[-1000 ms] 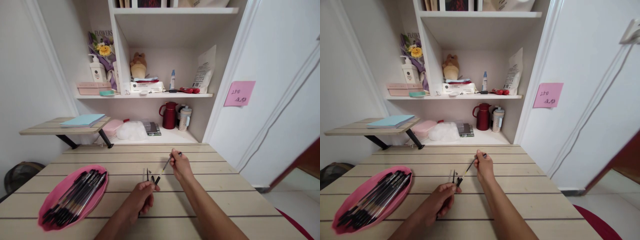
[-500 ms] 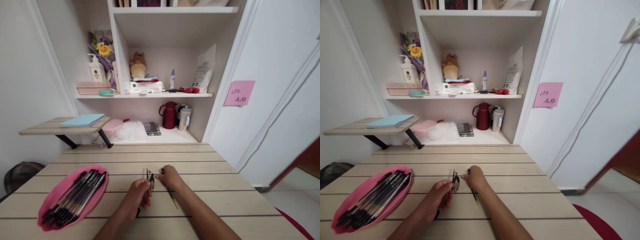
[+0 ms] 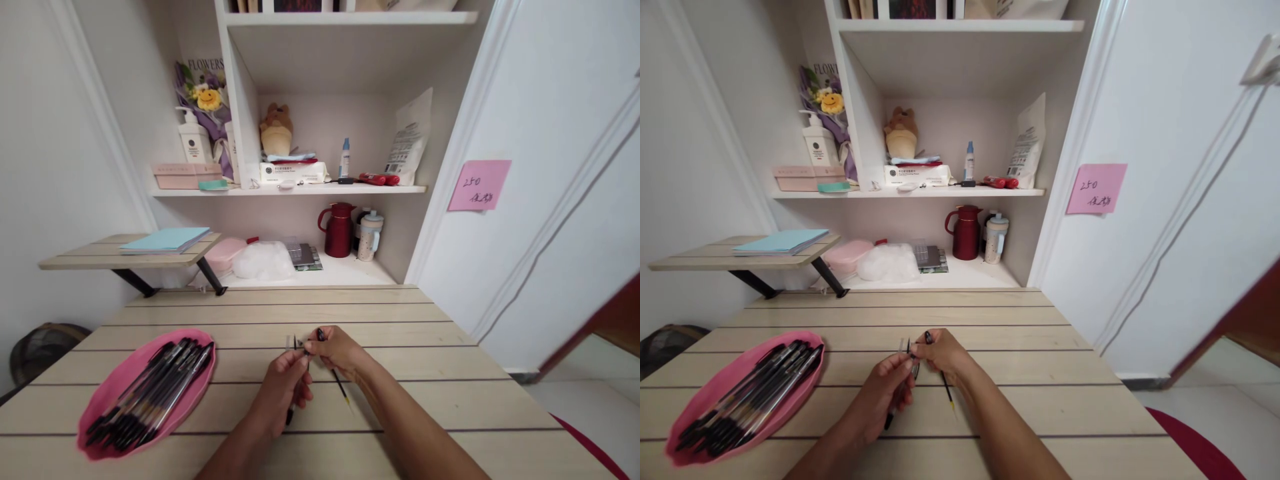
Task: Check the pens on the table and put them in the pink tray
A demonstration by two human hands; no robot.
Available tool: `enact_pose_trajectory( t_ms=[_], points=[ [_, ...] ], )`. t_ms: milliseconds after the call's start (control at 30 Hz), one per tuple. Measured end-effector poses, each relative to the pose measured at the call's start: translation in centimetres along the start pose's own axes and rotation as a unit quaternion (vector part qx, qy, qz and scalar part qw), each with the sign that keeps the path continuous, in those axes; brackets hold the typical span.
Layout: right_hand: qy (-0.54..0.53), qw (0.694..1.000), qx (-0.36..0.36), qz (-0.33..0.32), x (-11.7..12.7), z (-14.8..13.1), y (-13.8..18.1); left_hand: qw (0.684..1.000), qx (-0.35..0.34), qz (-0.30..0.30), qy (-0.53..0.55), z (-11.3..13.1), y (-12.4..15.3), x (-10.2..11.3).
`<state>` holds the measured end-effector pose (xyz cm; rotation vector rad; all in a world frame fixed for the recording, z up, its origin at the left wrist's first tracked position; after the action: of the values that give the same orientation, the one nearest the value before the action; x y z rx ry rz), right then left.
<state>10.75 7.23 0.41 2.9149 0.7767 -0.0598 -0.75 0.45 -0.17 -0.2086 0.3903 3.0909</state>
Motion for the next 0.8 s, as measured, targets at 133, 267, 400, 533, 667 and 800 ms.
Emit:
enact_pose_trajectory(
  t_ms=[133,267,400,533,667,800],
  points=[
    [-0.079,0.992,0.037,0.092,0.0,-0.4,-0.4,1.000,-0.005,-0.007,-0.020,0.2,0.2,0.1],
    [0.016,0.976,0.063,0.210,2.6,-1.3,-0.6,0.999,0.019,-0.023,-0.034,0.0,0.5,0.3],
    [0.354,0.921,-0.045,0.157,4.5,-0.8,-0.4,0.999,0.032,0.009,0.006,-0.2,0.4,0.3],
    [0.464,0.871,-0.094,0.130,4.7,0.2,0.0,0.998,0.054,0.006,0.023,-0.7,0.2,-0.2],
    [0.538,0.827,-0.111,0.124,4.0,0.2,0.2,0.998,0.063,0.008,0.003,-1.5,-0.2,-0.6],
    [0.575,0.803,-0.116,0.107,3.7,-0.7,0.4,0.998,0.064,0.020,-0.009,-2.1,-0.6,-0.9]
  ],
)
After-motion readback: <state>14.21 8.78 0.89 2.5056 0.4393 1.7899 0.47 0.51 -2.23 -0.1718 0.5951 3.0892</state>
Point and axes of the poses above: each hand's wrist, its own y-axis away from the middle knuckle, its own x-axis out of the back of the hand, z = x × y, the point moved 2 cm from there along -y, towards the middle knuckle, and after that the axes turned 1 degree about -y, right-handed, at the moved point
